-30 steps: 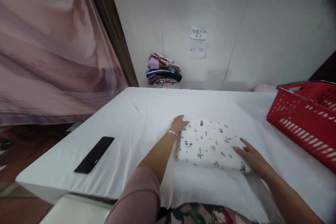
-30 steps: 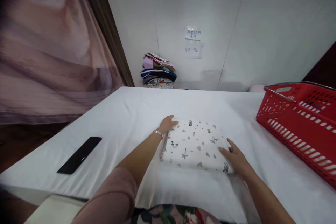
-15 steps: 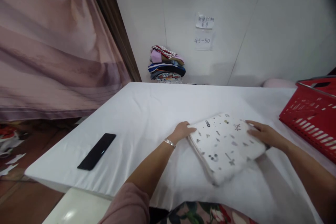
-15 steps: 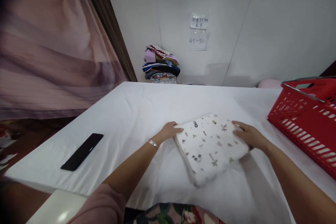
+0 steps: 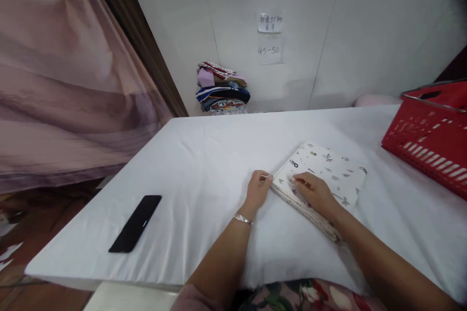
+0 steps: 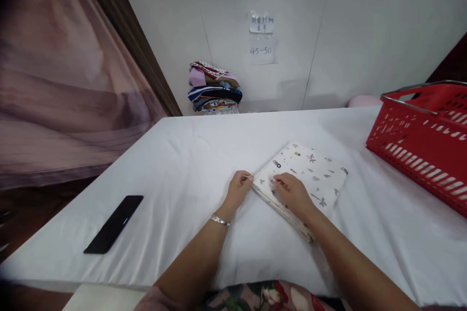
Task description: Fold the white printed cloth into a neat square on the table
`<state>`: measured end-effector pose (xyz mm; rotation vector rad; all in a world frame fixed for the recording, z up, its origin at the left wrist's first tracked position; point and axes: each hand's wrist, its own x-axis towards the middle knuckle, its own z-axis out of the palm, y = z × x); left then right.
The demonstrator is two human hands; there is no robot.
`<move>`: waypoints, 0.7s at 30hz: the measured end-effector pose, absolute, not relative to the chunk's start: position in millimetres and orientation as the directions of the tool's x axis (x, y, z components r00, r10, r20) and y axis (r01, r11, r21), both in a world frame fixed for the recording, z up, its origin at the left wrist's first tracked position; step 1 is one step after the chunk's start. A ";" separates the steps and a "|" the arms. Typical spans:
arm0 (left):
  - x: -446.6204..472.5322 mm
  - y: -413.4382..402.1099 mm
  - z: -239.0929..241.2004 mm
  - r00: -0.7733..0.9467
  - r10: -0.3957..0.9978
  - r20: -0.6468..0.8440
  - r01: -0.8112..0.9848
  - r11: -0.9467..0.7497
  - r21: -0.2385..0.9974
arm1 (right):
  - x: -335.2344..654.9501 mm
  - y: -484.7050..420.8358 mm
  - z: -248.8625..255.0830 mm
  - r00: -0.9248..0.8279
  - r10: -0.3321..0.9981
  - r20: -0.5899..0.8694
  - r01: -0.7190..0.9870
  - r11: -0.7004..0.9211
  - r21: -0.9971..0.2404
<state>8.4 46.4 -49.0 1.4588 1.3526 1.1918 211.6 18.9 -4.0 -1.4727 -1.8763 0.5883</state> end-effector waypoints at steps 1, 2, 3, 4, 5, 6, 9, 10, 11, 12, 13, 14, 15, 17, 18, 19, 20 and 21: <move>8.4 46.7 -48.9 0.004 0.989 0.145 0.241 -0.142 0.960 | 206.6 15.5 -2.4 -0.139 0.967 0.212 0.666 0.250 -0.703; 8.4 47.0 -48.5 0.021 0.985 0.173 0.247 -0.173 0.953 | 203.1 13.2 -0.7 -0.145 0.971 0.192 0.679 0.239 -0.694; 8.4 47.4 -47.8 0.036 0.980 0.196 0.257 -0.198 0.946 | 200.4 11.9 1.1 -0.153 0.974 0.169 0.696 0.228 -0.681; 8.3 47.9 -47.2 0.049 0.976 0.212 0.266 -0.217 0.939 | 198.2 11.1 3.0 -0.163 0.976 0.144 0.713 0.217 -0.666; 8.2 48.3 -46.8 0.057 0.974 0.221 0.272 -0.228 0.935 | 196.2 10.8 4.8 -0.174 0.977 0.119 0.728 0.209 -0.653; 8.1 48.8 -46.7 0.063 0.973 0.223 0.274 -0.232 0.933 | 194.2 10.8 6.6 -0.186 0.978 0.094 0.740 0.202 -0.642; 7.9 49.8 -47.8 0.059 0.975 0.212 0.256 -0.220 0.941 | 187.5 11.5 11.4 -0.198 0.979 0.042 0.768 0.182 -0.614; 8.0 49.9 -48.2 0.056 0.976 0.210 0.249 -0.217 0.944 | 185.0 12.0 12.5 -0.194 0.980 0.030 0.784 0.174 -0.596; 8.0 49.9 -48.5 0.055 0.976 0.209 0.243 -0.216 0.946 | 182.5 12.4 13.1 -0.187 0.982 0.022 0.803 0.166 -0.572; 8.0 49.8 -48.5 0.056 0.976 0.212 0.239 -0.219 0.946 | 179.9 12.8 13.2 -0.183 0.983 0.020 0.824 0.164 -0.543; 7.9 49.7 -48.4 0.059 0.975 0.216 0.236 -0.224 0.945 | 177.3 13.2 12.7 -0.185 0.982 0.024 0.842 0.172 -0.511; 7.7 49.7 -48.1 0.063 0.973 0.222 0.236 -0.230 0.944 | 174.8 13.6 11.6 -0.194 0.980 0.034 0.857 0.186 -0.480; 7.4 49.7 -47.7 0.066 0.972 0.227 0.237 -0.236 0.942 | 172.5 13.9 9.9 -0.204 0.978 0.050 0.869 0.204 -0.451; 6.5 50.0 -46.9 0.076 0.969 0.234 0.241 -0.245 0.939 | 168.5 14.4 5.3 -0.213 0.973 0.088 0.883 0.230 -0.409; 6.0 50.2 -46.4 0.081 0.969 0.235 0.245 -0.248 0.937 | 166.9 14.6 3.0 -0.209 0.972 0.105 0.890 0.233 -0.392; 5.5 50.5 -45.9 0.086 0.968 0.235 0.251 -0.250 0.935 | 165.5 14.7 0.9 -0.201 0.972 0.120 0.896 0.232 -0.379; 5.1 50.7 -45.3 0.093 0.967 0.236 0.260 -0.252 0.932 | 164.3 14.8 -0.7 -0.193 0.972 0.134 0.901 0.229 -0.368; 4.7 50.8 -44.6 0.101 0.967 0.235 0.271 -0.254 0.929 | 163.3 14.8 -1.8 -0.189 0.971 0.144 0.904 0.230 -0.361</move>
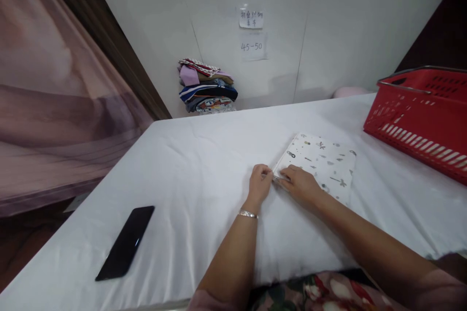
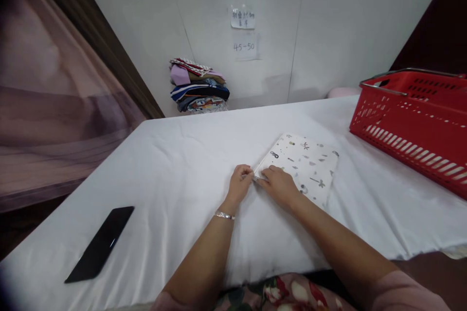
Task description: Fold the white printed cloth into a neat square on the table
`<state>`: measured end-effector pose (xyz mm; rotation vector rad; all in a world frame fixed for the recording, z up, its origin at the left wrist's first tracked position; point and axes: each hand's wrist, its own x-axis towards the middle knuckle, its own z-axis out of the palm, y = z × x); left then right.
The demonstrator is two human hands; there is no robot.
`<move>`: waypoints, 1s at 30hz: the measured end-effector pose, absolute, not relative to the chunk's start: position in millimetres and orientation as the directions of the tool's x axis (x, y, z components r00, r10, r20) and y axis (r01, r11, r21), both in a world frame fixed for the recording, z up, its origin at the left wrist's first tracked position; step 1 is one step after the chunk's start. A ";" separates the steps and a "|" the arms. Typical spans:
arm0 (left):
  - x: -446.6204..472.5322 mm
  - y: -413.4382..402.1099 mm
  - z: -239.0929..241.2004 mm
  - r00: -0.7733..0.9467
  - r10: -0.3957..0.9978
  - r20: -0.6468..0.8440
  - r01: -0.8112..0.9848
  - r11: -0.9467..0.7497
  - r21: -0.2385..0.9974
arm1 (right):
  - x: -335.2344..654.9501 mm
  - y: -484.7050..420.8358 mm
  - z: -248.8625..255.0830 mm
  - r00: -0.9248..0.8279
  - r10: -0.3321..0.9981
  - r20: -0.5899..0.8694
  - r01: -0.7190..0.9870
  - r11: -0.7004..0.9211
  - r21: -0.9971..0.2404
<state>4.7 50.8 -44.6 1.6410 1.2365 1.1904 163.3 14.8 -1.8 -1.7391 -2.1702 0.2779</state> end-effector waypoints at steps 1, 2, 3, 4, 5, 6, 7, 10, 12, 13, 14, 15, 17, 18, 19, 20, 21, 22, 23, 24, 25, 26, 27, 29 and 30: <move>4.5 50.9 -43.9 0.110 0.967 0.232 0.285 -0.254 0.924 | 162.4 14.7 -2.5 -0.191 0.970 0.150 0.904 0.234 -0.358; 4.4 50.8 -43.0 0.116 0.967 0.227 0.300 -0.252 0.920 | 161.6 14.6 -2.7 -0.195 0.969 0.154 0.901 0.239 -0.361; 4.3 50.6 -42.2 0.123 0.968 0.221 0.311 -0.249 0.917 | 160.9 14.5 -2.6 -0.199 0.967 0.160 0.896 0.246 -0.369; 4.3 50.5 -41.4 0.129 0.968 0.215 0.319 -0.246 0.915 | 160.4 14.4 -2.5 -0.201 0.966 0.165 0.889 0.250 -0.383; 4.2 50.5 -40.7 0.136 0.967 0.214 0.321 -0.247 0.914 | 160.0 14.3 -2.3 -0.195 0.966 0.172 0.881 0.250 -0.402; 4.2 50.6 -40.3 0.142 0.966 0.215 0.318 -0.250 0.914 | 159.9 14.4 -2.3 -0.186 0.966 0.179 0.872 0.246 -0.424; 4.1 50.8 -40.1 0.148 0.965 0.215 0.313 -0.252 0.916 | 160.0 14.7 -2.5 -0.172 0.967 0.189 0.861 0.241 -0.448; 3.7 51.9 -40.7 0.152 0.963 0.222 0.301 -0.260 0.917 | 161.5 16.5 -4.0 -0.112 0.971 0.212 0.816 0.211 -0.537; 3.6 52.0 -41.3 0.149 0.961 0.232 0.313 -0.269 0.911 | 163.0 18.2 -5.6 -0.070 0.970 0.231 0.774 0.199 -0.601; 3.6 51.7 -41.3 0.151 0.960 0.237 0.326 -0.275 0.904 | 163.7 19.0 -6.5 -0.052 0.969 0.242 0.755 0.197 -0.625; 3.8 51.1 -41.1 0.156 0.958 0.240 0.341 -0.280 0.897 | 164.3 19.6 -7.4 -0.042 0.967 0.252 0.743 0.199 -0.639; 4.0 50.3 -40.5 0.160 0.957 0.240 0.358 -0.283 0.890 | 164.6 20.0 -8.4 -0.040 0.964 0.262 0.738 0.206 -0.643; 4.6 48.1 -38.6 0.166 0.956 0.243 0.391 -0.290 0.874 | 164.5 20.1 -10.2 -0.048 0.959 0.278 0.744 0.220 -0.630; 5.0 47.1 -37.5 0.169 0.954 0.246 0.403 -0.295 0.867 | 164.2 19.8 -11.0 -0.056 0.957 0.285 0.750 0.229 -0.621; 5.4 46.1 -36.4 0.170 0.954 0.248 0.411 -0.297 0.862 | 163.6 19.4 -11.6 -0.067 0.954 0.291 0.755 0.239 -0.611; 5.9 45.5 -35.5 0.170 0.954 0.249 0.413 -0.298 0.861 | 163.0 18.9 -12.1 -0.081 0.953 0.293 0.758 0.250 -0.602; 6.4 45.2 -34.9 0.168 0.954 0.250 0.406 -0.298 0.864 | 162.2 18.5 -12.3 -0.095 0.952 0.291 0.762 0.258 -0.594; 7.1 45.3 -34.7 0.162 0.954 0.251 0.390 -0.295 0.872 | 161.5 18.2 -12.3 -0.108 0.952 0.286 0.767 0.263 -0.585; 7.7 45.8 -34.9 0.152 0.956 0.249 0.366 -0.289 0.885 | 160.8 18.2 -12.1 -0.118 0.952 0.284 0.771 0.268 -0.578; 8.4 46.7 -35.4 0.138 0.960 0.244 0.337 -0.278 0.900 | 160.1 18.4 -11.7 -0.123 0.950 0.286 0.772 0.272 -0.574; 9.1 48.0 -36.2 0.123 0.964 0.234 0.306 -0.261 0.916 | 159.5 18.9 -11.2 -0.122 0.948 0.295 0.772 0.278 -0.572; 9.8 49.4 -37.2 0.107 0.970 0.217 0.274 -0.239 0.932 | 158.7 19.5 -10.7 -0.120 0.943 0.309 0.770 0.285 -0.571; 10.3 50.9 -38.3 0.092 0.976 0.196 0.244 -0.213 0.946 | 157.7 20.0 -10.0 -0.120 0.939 0.323 0.766 0.294 -0.571; 11.1 53.4 -40.6 0.076 0.985 0.155 0.197 -0.167 0.966 | 154.9 20.1 -8.7 -0.118 0.938 0.327 0.769 0.295 -0.567; 11.3 54.3 -41.6 0.077 0.987 0.141 0.181 -0.153 0.971 | 153.0 19.6 -8.0 -0.117 0.942 0.314 0.782 0.282 -0.556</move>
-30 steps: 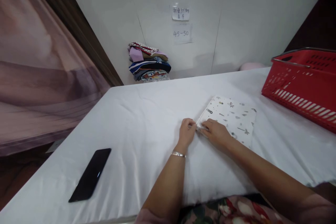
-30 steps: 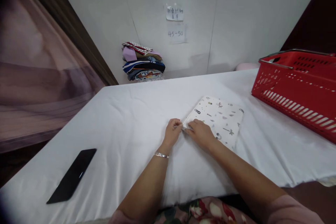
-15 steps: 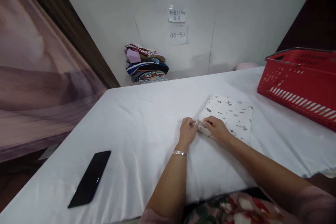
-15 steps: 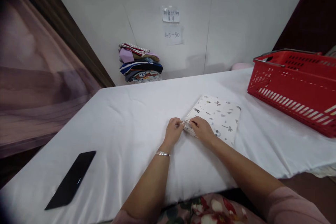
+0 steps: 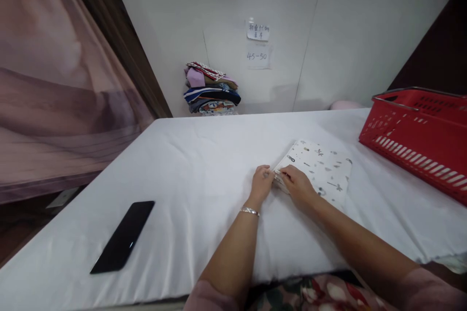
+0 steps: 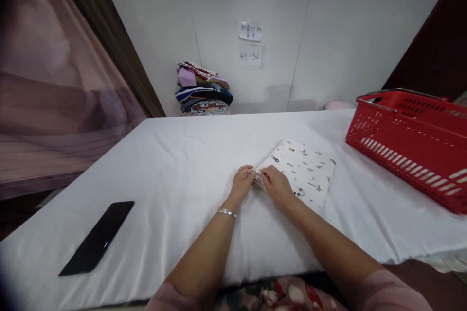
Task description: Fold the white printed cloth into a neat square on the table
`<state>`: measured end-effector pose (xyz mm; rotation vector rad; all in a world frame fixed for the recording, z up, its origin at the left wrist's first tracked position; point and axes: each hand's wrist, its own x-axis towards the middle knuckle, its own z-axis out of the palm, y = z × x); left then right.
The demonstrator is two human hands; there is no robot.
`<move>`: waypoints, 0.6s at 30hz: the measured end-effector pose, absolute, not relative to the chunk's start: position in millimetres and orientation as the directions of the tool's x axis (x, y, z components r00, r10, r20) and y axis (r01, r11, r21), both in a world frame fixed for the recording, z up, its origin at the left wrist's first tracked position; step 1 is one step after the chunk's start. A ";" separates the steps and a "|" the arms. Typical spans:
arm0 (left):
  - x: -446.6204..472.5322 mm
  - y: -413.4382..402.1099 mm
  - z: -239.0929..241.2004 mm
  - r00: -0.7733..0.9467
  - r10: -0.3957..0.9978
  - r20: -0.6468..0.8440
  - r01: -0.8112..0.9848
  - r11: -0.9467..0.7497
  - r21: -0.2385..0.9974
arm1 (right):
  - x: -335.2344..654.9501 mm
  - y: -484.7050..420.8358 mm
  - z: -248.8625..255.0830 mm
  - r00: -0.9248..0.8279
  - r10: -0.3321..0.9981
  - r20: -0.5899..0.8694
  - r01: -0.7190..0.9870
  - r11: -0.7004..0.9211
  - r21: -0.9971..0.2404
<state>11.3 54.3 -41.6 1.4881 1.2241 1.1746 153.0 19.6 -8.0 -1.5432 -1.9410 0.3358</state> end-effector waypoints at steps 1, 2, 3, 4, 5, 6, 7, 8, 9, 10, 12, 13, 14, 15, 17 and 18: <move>11.5 55.0 -42.5 0.082 0.988 0.132 0.171 -0.144 0.975 | 151.0 18.7 -7.4 -0.117 0.948 0.296 0.801 0.266 -0.536; 11.6 55.4 -43.3 0.088 0.988 0.127 0.163 -0.140 0.977 | 148.9 17.6 -6.8 -0.119 0.953 0.278 0.823 0.252 -0.509; 11.7 55.7 -44.0 0.094 0.988 0.127 0.157 -0.140 0.978 | 146.8 16.5 -6.2 -0.126 0.957 0.263 0.846 0.242 -0.475; 11.8 55.9 -44.5 0.098 0.987 0.129 0.150 -0.142 0.978 | 144.9 15.5 -5.6 -0.135 0.958 0.252 0.867 0.237 -0.439; 11.8 56.1 -45.0 0.100 0.986 0.131 0.143 -0.145 0.979 | 143.3 14.8 -5.2 -0.145 0.959 0.245 0.883 0.237 -0.405; 11.8 56.4 -45.4 0.104 0.986 0.133 0.135 -0.147 0.980 | 142.0 14.6 -4.8 -0.151 0.959 0.239 0.896 0.235 -0.377; 11.6 56.7 -45.7 0.110 0.985 0.133 0.126 -0.147 0.981 | 141.0 14.9 -4.6 -0.152 0.961 0.233 0.907 0.229 -0.354; 11.3 57.2 -46.0 0.121 0.984 0.130 0.117 -0.144 0.983 | 140.5 15.8 -4.5 -0.148 0.962 0.230 0.915 0.221 -0.338; 11.0 57.8 -46.2 0.132 0.984 0.123 0.106 -0.138 0.985 | 140.2 17.0 -4.5 -0.144 0.963 0.230 0.919 0.216 -0.329; 10.4 58.5 -46.3 0.142 0.984 0.111 0.096 -0.126 0.987 | 140.4 18.5 -4.6 -0.142 0.962 0.232 0.920 0.215 -0.328; 8.9 59.4 -45.5 0.150 0.986 0.071 0.078 -0.083 0.993 | 141.7 21.8 -4.9 -0.133 0.962 0.240 0.910 0.214 -0.355; 8.0 59.5 -44.4 0.141 0.989 0.045 0.079 -0.057 0.995 | 142.8 23.3 -5.1 -0.119 0.963 0.243 0.900 0.208 -0.382; 7.0 59.2 -42.8 0.118 0.993 0.024 0.090 -0.035 0.995 | 144.2 24.5 -5.2 -0.097 0.965 0.243 0.888 0.194 -0.417; 5.9 58.6 -40.8 0.083 0.996 0.012 0.116 -0.022 0.993 | 145.6 25.5 -5.1 -0.070 0.968 0.240 0.873 0.176 -0.456; 4.1 56.3 -36.2 0.004 1.000 0.021 0.204 -0.021 0.979 | 148.0 26.8 -4.4 -0.021 0.974 0.227 0.838 0.141 -0.527; 3.4 55.0 -34.0 -0.017 0.999 0.037 0.252 -0.032 0.967 | 148.7 27.1 -3.7 -0.007 0.975 0.221 0.823 0.131 -0.552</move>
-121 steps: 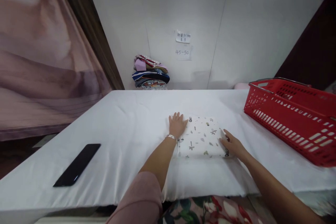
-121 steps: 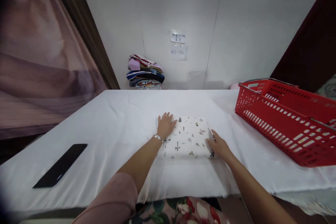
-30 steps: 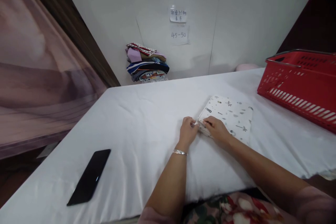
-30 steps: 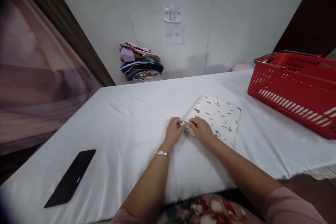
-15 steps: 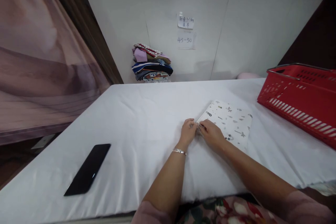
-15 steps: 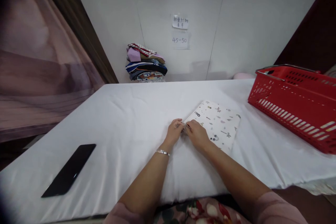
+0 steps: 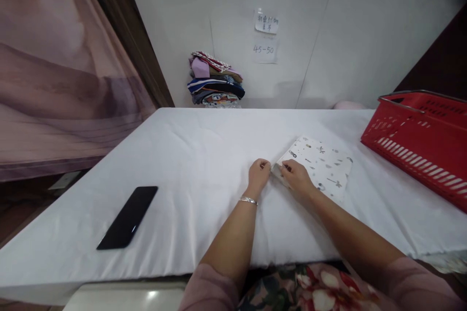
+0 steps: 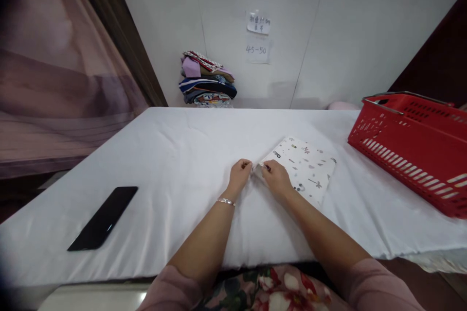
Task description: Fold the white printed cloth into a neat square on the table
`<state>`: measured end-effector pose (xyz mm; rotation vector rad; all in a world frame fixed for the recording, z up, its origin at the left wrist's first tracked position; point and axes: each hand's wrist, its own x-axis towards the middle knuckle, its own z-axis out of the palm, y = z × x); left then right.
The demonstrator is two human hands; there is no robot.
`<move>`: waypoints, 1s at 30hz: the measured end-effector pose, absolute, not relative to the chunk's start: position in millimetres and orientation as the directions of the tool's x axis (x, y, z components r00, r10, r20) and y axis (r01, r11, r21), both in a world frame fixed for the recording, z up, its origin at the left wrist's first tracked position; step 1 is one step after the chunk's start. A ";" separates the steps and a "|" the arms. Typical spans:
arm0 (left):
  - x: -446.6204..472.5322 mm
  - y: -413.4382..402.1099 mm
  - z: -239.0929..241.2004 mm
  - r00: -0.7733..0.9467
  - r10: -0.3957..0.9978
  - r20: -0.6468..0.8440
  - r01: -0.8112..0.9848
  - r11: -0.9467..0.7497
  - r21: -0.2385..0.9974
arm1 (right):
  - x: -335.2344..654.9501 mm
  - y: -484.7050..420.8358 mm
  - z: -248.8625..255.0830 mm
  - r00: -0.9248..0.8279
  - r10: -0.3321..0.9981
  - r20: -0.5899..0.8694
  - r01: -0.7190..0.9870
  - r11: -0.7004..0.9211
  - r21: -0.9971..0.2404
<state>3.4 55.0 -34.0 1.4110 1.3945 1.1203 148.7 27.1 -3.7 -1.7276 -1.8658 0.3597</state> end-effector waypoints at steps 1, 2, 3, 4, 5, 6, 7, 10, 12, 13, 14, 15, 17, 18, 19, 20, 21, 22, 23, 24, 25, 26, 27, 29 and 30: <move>3.0 53.6 -32.2 -0.020 0.998 0.056 0.295 -0.048 0.954 | 149.0 27.3 -2.9 0.000 0.976 0.219 0.813 0.127 -0.568; 2.8 52.5 -30.9 -0.007 0.997 0.072 0.333 -0.066 0.941 | 148.7 27.3 -2.0 0.006 0.974 0.226 0.807 0.129 -0.576; 2.8 51.6 -30.4 0.015 0.996 0.085 0.364 -0.084 0.927 | 148.0 27.2 -1.1 0.012 0.971 0.237 0.807 0.131 -0.576; 3.0 51.1 -30.4 0.037 0.995 0.093 0.393 -0.100 0.914 | 146.9 27.0 -0.1 0.014 0.968 0.249 0.810 0.135 -0.570; 3.3 51.0 -30.9 0.053 0.994 0.100 0.420 -0.113 0.901 | 145.5 26.7 0.9 0.010 0.966 0.259 0.817 0.141 -0.558; 3.7 51.2 -31.7 0.061 0.993 0.101 0.444 -0.118 0.888 | 144.0 26.2 1.7 0.001 0.964 0.265 0.826 0.148 -0.543; 4.0 51.5 -32.6 0.065 0.993 0.097 0.463 -0.116 0.879 | 142.5 25.5 2.5 -0.013 0.964 0.266 0.836 0.157 -0.527; 4.9 52.4 -34.3 0.043 0.995 0.092 0.480 -0.101 0.871 | 138.8 23.0 3.9 -0.053 0.959 0.278 0.850 0.190 -0.491; 5.5 51.9 -34.0 0.026 0.995 0.094 0.463 -0.095 0.881 | 137.4 21.4 4.2 -0.061 0.955 0.289 0.851 0.201 -0.486; 6.0 51.4 -33.7 0.026 0.996 0.089 0.445 -0.092 0.891 | 137.0 20.8 4.2 -0.065 0.956 0.286 0.851 0.203 -0.484; 6.5 50.9 -33.4 0.031 0.996 0.080 0.422 -0.086 0.902 | 136.7 20.3 4.1 -0.070 0.958 0.278 0.852 0.202 -0.482; 7.2 50.6 -33.5 0.038 0.997 0.069 0.396 -0.078 0.915 | 136.5 20.0 3.9 -0.076 0.961 0.268 0.854 0.201 -0.480; 8.9 50.6 -34.6 0.043 0.997 0.058 0.328 -0.069 0.942 | 136.1 19.8 3.2 -0.081 0.963 0.259 0.857 0.200 -0.475; 9.9 51.2 -35.9 0.038 0.998 0.059 0.285 -0.068 0.956 | 136.0 19.9 2.7 -0.083 0.962 0.262 0.860 0.202 -0.469; 10.8 52.2 -37.4 0.031 0.998 0.060 0.236 -0.066 0.970 | 135.8 20.0 2.2 -0.085 0.960 0.267 0.864 0.204 -0.460; 11.6 53.4 -39.1 0.028 0.998 0.059 0.182 -0.063 0.981 | 135.6 20.0 1.6 -0.087 0.959 0.270 0.871 0.205 -0.447; 12.1 54.8 -40.8 0.025 0.998 0.052 0.131 -0.055 0.990 | 135.3 20.0 1.0 -0.091 0.959 0.269 0.880 0.204 -0.429; 12.4 56.0 -42.3 0.022 0.999 0.039 0.088 -0.041 0.995 | 134.8 19.9 0.4 -0.099 0.960 0.263 0.890 0.204 -0.407; 12.4 57.0 -43.4 0.021 0.999 0.026 0.056 -0.027 0.998 | 134.1 19.6 -0.1 -0.109 0.961 0.255 0.900 0.204 -0.385; 12.2 57.6 -44.0 0.019 1.000 0.017 0.036 -0.017 0.999 | 133.3 19.1 -0.6 -0.119 0.962 0.247 0.909 0.205 -0.362; 11.8 57.8 -44.2 0.015 1.000 0.010 0.028 -0.011 1.000 | 132.4 18.4 -1.1 -0.128 0.963 0.239 0.918 0.206 -0.339; 11.2 57.5 -43.9 0.010 1.000 0.010 0.027 -0.010 1.000 | 131.3 17.6 -1.6 -0.137 0.963 0.231 0.926 0.207 -0.315; 10.7 56.8 -43.3 0.006 1.000 0.016 0.034 -0.016 0.999 | 130.1 16.7 -2.2 -0.147 0.964 0.221 0.933 0.209 -0.292; 9.8 55.2 -41.6 0.018 0.999 0.038 0.065 -0.039 0.997 | 127.9 15.0 -3.8 -0.155 0.967 0.200 0.944 0.205 -0.258; 9.5 54.5 -40.8 0.032 0.998 0.045 0.087 -0.048 0.995 | 127.0 14.3 -4.7 -0.156 0.969 0.193 0.946 0.202 -0.252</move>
